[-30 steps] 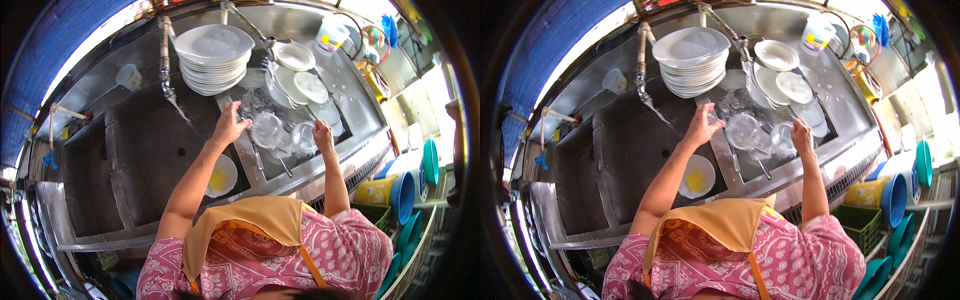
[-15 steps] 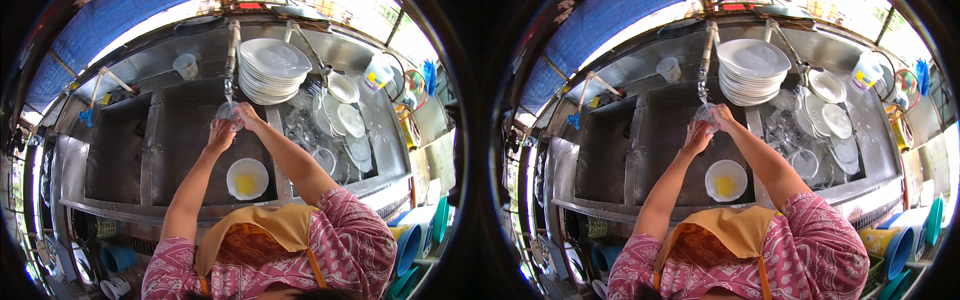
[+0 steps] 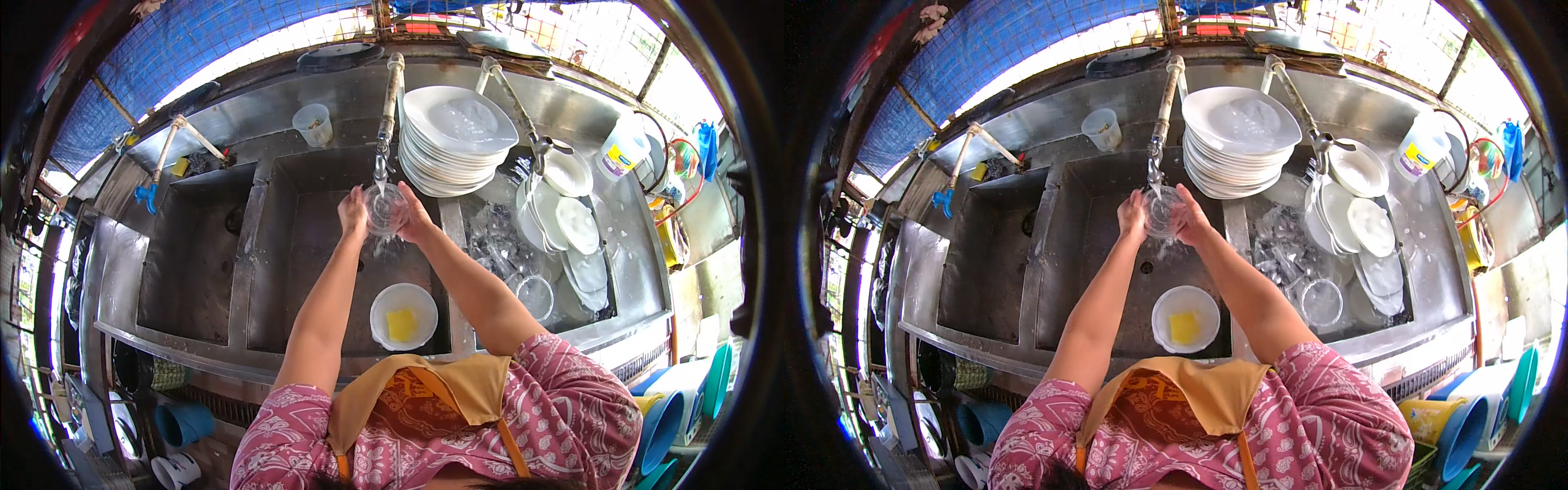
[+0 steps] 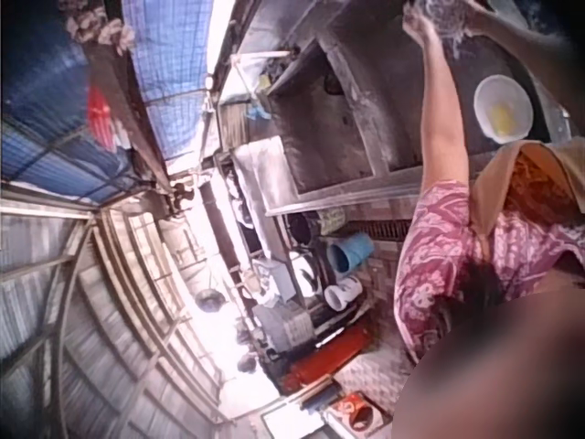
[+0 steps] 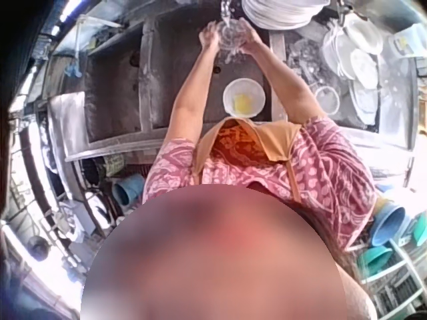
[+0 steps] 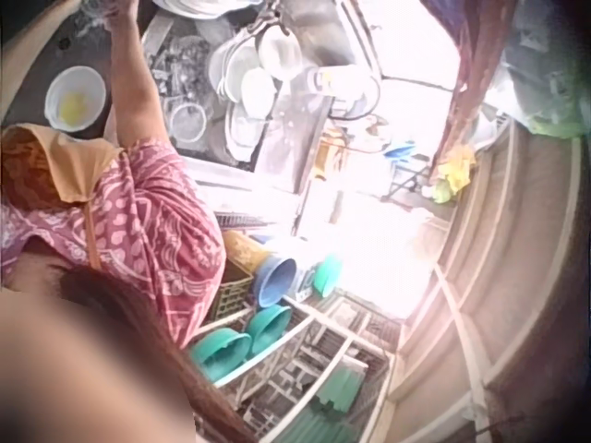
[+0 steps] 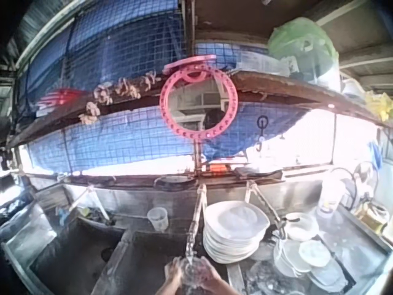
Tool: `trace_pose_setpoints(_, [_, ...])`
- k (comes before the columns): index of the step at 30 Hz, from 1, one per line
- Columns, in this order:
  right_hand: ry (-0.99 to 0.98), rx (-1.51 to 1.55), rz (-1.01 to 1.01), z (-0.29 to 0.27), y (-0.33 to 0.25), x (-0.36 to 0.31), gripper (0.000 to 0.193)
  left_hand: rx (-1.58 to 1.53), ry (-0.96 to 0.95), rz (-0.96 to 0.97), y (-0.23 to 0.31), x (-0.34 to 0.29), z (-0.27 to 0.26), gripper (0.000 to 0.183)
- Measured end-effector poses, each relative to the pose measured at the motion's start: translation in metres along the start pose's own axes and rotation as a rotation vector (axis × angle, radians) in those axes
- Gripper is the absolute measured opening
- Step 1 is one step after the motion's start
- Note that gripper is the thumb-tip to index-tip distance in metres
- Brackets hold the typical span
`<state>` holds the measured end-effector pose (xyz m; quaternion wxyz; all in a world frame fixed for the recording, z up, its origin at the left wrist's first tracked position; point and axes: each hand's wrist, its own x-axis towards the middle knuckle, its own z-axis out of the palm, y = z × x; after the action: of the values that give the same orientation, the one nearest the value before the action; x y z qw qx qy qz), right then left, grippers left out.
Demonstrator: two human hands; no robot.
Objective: The person washes various dishes and utensils in a stainless steel sink using a sponge and running water. They rinse plates, bowls, and cutlery, then place them on a drying rack. The person handles items one at a time, scrubbing and rinsing each piece before stacking them.
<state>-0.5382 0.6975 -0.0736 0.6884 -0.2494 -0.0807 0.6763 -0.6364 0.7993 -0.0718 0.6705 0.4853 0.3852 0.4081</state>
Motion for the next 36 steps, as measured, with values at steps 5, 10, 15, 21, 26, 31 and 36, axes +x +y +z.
trace_pose_setpoints(5, [0.734, -0.196, -0.276, -0.051, 0.006, 0.042, 0.039, 1.422, 0.117, 0.939, -0.041, -0.051, 0.036, 0.042])
trace_pose_setpoints(10, [0.506, -0.459, -0.125, -0.039, 0.024, 0.037, 0.037, 1.095, -0.104, 0.36, -0.002, -0.003, 0.0, 0.045])
trace_pose_setpoints(15, [0.355, 0.1, 0.049, 0.0, 0.023, 0.028, 0.046, 0.998, -0.059, 0.634, 0.013, -0.02, 0.003, 0.039])
trace_pose_setpoints(21, [-0.176, 0.092, 0.138, -0.025, 0.003, 0.008, 0.046, 0.839, -0.807, 0.534, 0.013, -0.06, -0.025, 0.028])
trace_pose_setpoints(26, [-0.356, 0.169, 0.267, -0.001, 0.012, 0.004, 0.054, 0.673, -0.595, 0.586, -0.028, -0.019, -0.022, 0.031])
trace_pose_setpoints(31, [0.048, -0.102, 0.003, 0.006, -0.015, -0.003, 0.063, 1.466, -0.329, 0.691, 0.014, -0.038, -0.012, 0.028])
trace_pose_setpoints(36, [-0.087, 0.117, 0.09, -0.025, -0.021, 0.014, 0.068, 0.787, -0.68, 0.994, 0.005, -0.044, 0.017, 0.017])
